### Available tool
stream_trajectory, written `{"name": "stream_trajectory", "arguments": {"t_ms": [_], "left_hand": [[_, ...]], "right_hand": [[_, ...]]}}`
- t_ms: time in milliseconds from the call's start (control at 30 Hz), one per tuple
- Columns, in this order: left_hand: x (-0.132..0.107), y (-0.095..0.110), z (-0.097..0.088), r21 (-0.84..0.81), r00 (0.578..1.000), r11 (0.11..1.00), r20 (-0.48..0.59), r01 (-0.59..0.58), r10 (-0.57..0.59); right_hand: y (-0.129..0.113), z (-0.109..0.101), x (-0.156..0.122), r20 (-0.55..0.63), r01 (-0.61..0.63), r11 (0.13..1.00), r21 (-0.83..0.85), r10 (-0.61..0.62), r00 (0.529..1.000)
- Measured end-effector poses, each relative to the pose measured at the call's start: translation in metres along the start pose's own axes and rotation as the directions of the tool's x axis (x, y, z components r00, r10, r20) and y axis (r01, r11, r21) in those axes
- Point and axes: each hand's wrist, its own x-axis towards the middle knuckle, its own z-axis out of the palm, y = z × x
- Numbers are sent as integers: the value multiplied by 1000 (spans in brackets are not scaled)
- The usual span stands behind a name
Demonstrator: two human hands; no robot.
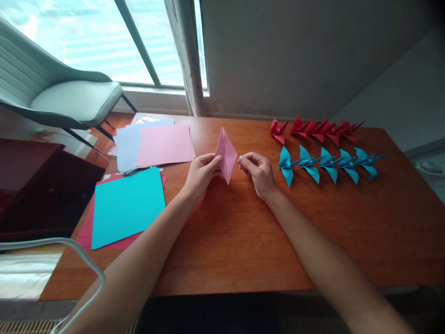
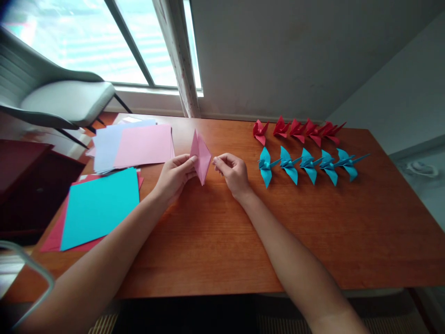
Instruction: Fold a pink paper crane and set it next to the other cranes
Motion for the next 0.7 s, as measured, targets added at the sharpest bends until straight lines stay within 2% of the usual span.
{"name": "stream_trajectory", "arguments": {"t_ms": [167,300,400,567,700], "left_hand": [[0,0,2,16,999,1000,35,-5,5],[-1,0,4,35,997,999,72,-33,31],[-1,0,4,44,995,998,93,-41,37],[0,-1,2,59,988,998,151,-33,23],[1,-2,3,71,989,996,138,-54,44]], "right_hand": [[0,-3,1,-46,-1,1000,28,2,999],[0,-1,-2,41,53,996,-73,-50,998],[0,0,-4,21,65,989,-131,-63,998],[1,-1,-3,-29,28,998,-58,-30,999],[1,-1,-3,-11,9,1000,-23,-10,1000]]}}
